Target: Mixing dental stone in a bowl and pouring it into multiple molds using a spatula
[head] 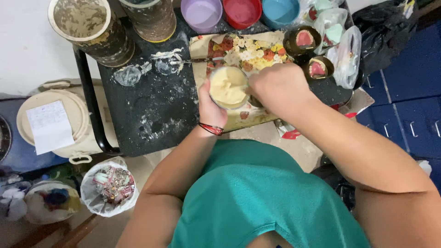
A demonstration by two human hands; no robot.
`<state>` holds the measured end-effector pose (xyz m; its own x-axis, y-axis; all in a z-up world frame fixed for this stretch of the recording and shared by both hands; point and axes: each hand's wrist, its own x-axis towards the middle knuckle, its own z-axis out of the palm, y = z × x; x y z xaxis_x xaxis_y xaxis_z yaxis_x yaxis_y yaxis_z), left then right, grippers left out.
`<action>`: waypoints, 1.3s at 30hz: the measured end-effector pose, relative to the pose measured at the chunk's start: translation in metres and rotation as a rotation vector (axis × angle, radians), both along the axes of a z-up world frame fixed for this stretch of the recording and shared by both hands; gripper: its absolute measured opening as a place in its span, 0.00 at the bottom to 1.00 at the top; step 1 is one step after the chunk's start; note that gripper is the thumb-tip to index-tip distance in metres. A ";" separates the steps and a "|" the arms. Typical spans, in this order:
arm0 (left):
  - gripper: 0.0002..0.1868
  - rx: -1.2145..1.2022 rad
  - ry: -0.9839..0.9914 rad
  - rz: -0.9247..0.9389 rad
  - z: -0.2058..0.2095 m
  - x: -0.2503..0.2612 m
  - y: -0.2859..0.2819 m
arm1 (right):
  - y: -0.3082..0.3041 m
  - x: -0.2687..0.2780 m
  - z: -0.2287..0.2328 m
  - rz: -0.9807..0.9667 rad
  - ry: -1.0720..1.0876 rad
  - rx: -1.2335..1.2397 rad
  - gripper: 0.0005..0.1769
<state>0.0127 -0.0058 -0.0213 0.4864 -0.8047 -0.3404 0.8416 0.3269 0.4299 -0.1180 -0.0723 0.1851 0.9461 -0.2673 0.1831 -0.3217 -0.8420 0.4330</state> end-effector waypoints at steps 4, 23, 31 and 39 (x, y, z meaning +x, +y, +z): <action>0.31 -0.001 0.050 0.084 0.036 -0.003 0.006 | -0.015 -0.040 0.005 0.079 -0.249 0.233 0.10; 0.33 0.057 0.048 0.020 0.040 -0.021 0.021 | -0.019 -0.126 -0.050 0.003 -0.636 0.823 0.12; 0.29 0.066 0.051 0.041 0.046 -0.030 0.020 | 0.002 -0.075 -0.063 -0.655 -0.559 1.523 0.13; 0.32 0.144 0.112 0.097 0.036 -0.016 0.021 | -0.007 -0.115 -0.024 -0.816 -0.350 1.374 0.16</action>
<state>-0.0035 0.0154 0.0143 0.5120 -0.6949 -0.5050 0.8544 0.3509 0.3833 -0.2332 -0.0796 0.1614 0.4468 -0.7802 -0.4378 -0.7643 -0.0785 -0.6400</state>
